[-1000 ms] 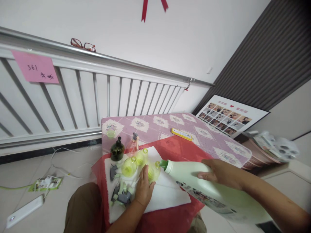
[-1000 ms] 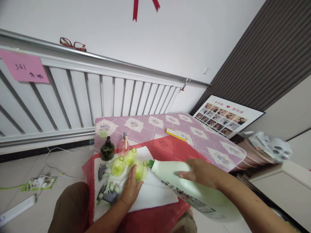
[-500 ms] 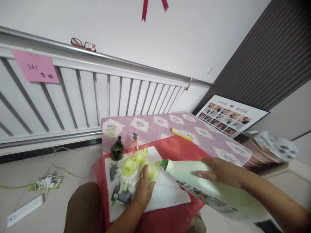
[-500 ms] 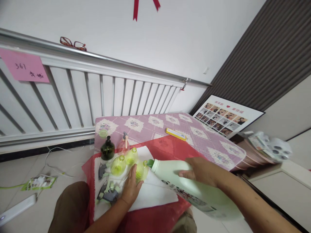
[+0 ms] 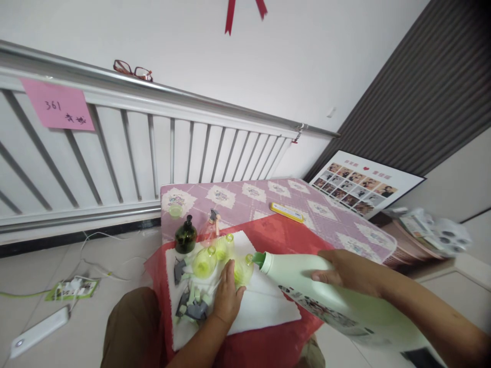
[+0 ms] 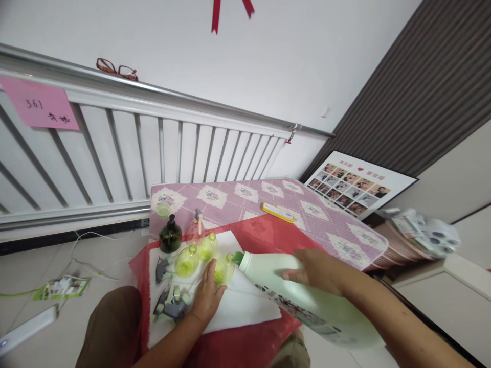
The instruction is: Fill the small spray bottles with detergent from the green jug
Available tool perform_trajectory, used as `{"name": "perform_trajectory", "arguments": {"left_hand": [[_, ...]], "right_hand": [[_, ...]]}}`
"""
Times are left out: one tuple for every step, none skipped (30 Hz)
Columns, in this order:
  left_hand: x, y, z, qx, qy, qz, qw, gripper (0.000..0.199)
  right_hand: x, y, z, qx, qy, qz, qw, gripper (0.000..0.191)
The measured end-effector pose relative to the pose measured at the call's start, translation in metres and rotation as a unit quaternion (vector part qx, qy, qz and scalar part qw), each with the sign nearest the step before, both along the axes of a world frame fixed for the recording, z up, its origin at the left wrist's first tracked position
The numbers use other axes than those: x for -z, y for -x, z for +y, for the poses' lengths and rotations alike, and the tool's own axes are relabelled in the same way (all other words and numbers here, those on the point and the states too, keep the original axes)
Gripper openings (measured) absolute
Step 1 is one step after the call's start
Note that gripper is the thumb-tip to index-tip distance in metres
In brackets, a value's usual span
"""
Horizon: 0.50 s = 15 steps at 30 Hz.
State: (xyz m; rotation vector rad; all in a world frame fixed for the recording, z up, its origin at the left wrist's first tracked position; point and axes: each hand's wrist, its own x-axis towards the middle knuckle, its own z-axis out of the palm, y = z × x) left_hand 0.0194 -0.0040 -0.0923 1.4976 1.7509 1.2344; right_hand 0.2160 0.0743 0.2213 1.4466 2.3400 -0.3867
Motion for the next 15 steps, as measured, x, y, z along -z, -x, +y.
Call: {"name": "perform_trajectory", "arguments": {"left_hand": [[-0.0001,0.0,0.0001,0.0,0.0,-0.001,1.0,0.074],[-0.0003,-0.0001,0.0001,0.0,0.0,-0.002,1.0,0.074],[-0.0007,-0.0001,0.0,0.0,0.0,-0.003,1.0,0.074],[-0.0013,0.0,-0.0001,0.0,0.0,-0.004,1.0,0.074],[-0.002,0.0,-0.0002,0.0,0.0,-0.006,1.0,0.074],[-0.0026,0.0001,-0.0003,0.0,0.0,-0.007,1.0,0.073],[-0.0032,0.0002,-0.0004,0.001,0.001,-0.009,1.0,0.073],[-0.0037,0.0003,-0.0005,0.001,0.001,-0.01,1.0,0.073],[-0.004,0.0004,-0.0006,0.001,0.001,-0.012,1.0,0.073],[-0.0041,0.0004,-0.0006,0.002,0.001,-0.013,1.0,0.074],[-0.004,0.0004,-0.0006,0.002,0.001,-0.014,1.0,0.074],[-0.0037,0.0004,-0.0006,0.002,0.0,-0.015,1.0,0.074],[-0.0032,0.0003,-0.0006,0.001,-0.001,-0.015,1.0,0.074],[-0.0026,0.0002,-0.0005,0.001,-0.001,-0.015,1.0,0.074],[-0.002,0.0,-0.0005,0.0,-0.002,-0.016,1.0,0.074]], "right_hand": [[0.0002,-0.0001,-0.0002,0.0,-0.001,0.001,1.0,0.043],[0.0006,-0.0004,-0.0004,0.001,0.0,0.003,1.0,0.043],[0.001,-0.0009,-0.0003,0.001,0.001,0.006,1.0,0.043],[0.0015,-0.0014,-0.0002,0.001,0.003,0.01,1.0,0.043],[0.0018,-0.0019,0.0,0.002,0.004,0.013,1.0,0.044],[0.0021,-0.0023,0.0002,0.003,0.004,0.015,1.0,0.044],[0.0022,-0.0025,0.0004,0.004,0.002,0.016,1.0,0.045],[0.0022,-0.0025,0.0005,0.003,0.001,0.016,1.0,0.045],[0.0021,-0.0023,0.0006,0.004,0.001,0.016,1.0,0.044],[0.0019,-0.0019,0.0005,0.005,0.001,0.016,1.0,0.044],[0.0016,-0.0016,0.0004,0.006,0.001,0.016,1.0,0.043],[0.0013,-0.0013,0.0003,0.008,0.001,0.016,1.0,0.043],[0.0011,-0.0012,0.0001,0.01,0.001,0.015,1.0,0.043],[0.001,-0.0013,0.0,0.012,0.0,0.014,1.0,0.043],[0.0011,-0.0015,-0.0002,0.012,-0.001,0.013,1.0,0.043]]}}
